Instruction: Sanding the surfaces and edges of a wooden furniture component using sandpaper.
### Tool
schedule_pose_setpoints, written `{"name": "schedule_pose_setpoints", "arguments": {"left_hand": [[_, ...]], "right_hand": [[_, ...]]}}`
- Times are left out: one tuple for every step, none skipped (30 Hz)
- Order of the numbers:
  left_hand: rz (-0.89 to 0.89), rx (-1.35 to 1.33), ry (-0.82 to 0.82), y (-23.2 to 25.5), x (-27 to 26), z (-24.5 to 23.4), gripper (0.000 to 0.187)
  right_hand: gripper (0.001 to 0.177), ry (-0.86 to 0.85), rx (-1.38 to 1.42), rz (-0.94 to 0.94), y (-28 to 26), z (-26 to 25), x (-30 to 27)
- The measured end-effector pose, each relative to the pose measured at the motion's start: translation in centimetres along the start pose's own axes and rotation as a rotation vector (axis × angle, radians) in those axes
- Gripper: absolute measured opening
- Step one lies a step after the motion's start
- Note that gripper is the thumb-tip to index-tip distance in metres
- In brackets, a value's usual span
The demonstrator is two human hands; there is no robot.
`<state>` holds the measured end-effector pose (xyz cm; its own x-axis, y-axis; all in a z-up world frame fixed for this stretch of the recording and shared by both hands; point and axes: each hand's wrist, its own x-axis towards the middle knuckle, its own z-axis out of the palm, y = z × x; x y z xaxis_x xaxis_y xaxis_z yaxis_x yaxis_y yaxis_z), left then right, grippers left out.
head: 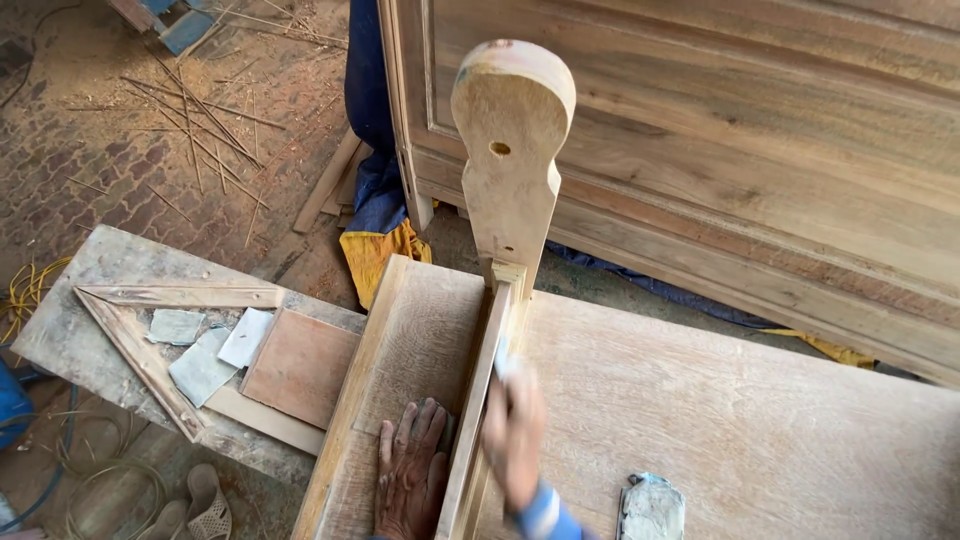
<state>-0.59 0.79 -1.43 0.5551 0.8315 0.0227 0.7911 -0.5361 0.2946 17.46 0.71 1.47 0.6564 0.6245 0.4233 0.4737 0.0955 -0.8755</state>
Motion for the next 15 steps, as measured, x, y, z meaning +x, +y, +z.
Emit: {"name": "schedule_pose_setpoints", "arguments": {"left_hand": [[0.006, 0.014, 0.006, -0.2, -0.3, 0.3, 0.059], [0.004, 0.012, 0.005, -0.1, -0.2, 0.2, 0.059], [0.012, 0.009, 0.015, -0.1, -0.2, 0.2, 0.059], [0.02, 0.007, 0.024, 0.0, -0.1, 0.1, 0.059], [0.017, 0.008, 0.022, 0.1, -0.2, 0.1, 0.059], [0.007, 0.008, 0.018, 0.2, -0.4, 0.1, 0.059], [0.003, 0.011, 0.018, 0.2, -0.3, 0.1, 0.059], [0.004, 0.014, 0.019, 0.2, -0.2, -0.1, 0.059], [-0.008, 0.019, 0.001, 0.3, -0.2, -0.2, 0.058], [-0.02, 0.025, -0.017, 0.5, -0.2, -0.3, 0.058], [-0.017, 0.024, -0.018, 0.5, -0.3, -0.3, 0.058], [-0.022, 0.025, -0.032, 0.4, -0.4, -0.3, 0.059], [-0.03, 0.024, -0.039, 0.4, -0.2, -0.2, 0.059], [-0.029, 0.021, -0.034, 0.2, -0.1, -0.1, 0.059], [-0.019, 0.025, -0.017, 0.1, -0.2, 0.0, 0.059]], "right_hand": [[0.011, -0.011, -0.022, -0.027, -1.6, -1.3, -2.6], [0.011, -0.015, -0.024, -0.026, -2.2, -1.6, -4.2], [0.017, -0.002, 0.0, -0.038, -2.7, -2.0, -5.9], [0.023, 0.01, 0.024, -0.05, -3.2, -2.3, -7.6], [0.023, 0.007, 0.025, -0.048, -1.5, -1.5, -7.0], [0.024, -0.039, 0.038, 0.059, 0.2, -0.6, -6.4], [0.026, -0.081, 0.053, 0.163, 1.9, 0.3, -5.6], [0.026, -0.079, 0.056, 0.162, 2.2, 1.1, -2.7], [0.016, -0.04, 0.03, 0.136, 2.6, 1.7, 0.0], [0.01, -0.001, 0.004, 0.109, 3.1, 2.2, 2.8], [0.01, 0.002, 0.002, 0.11, 2.8, 1.9, 2.8], [0.01, 0.004, 0.034, 0.089, 2.4, 1.6, 2.9], [0.012, 0.002, 0.066, 0.062, 2.1, 1.4, 3.2], [0.012, 0.002, 0.065, 0.055, 0.1, 0.0, 1.1], [0.02, -0.015, 0.088, -0.007, -1.8, -1.4, -1.3]]}}
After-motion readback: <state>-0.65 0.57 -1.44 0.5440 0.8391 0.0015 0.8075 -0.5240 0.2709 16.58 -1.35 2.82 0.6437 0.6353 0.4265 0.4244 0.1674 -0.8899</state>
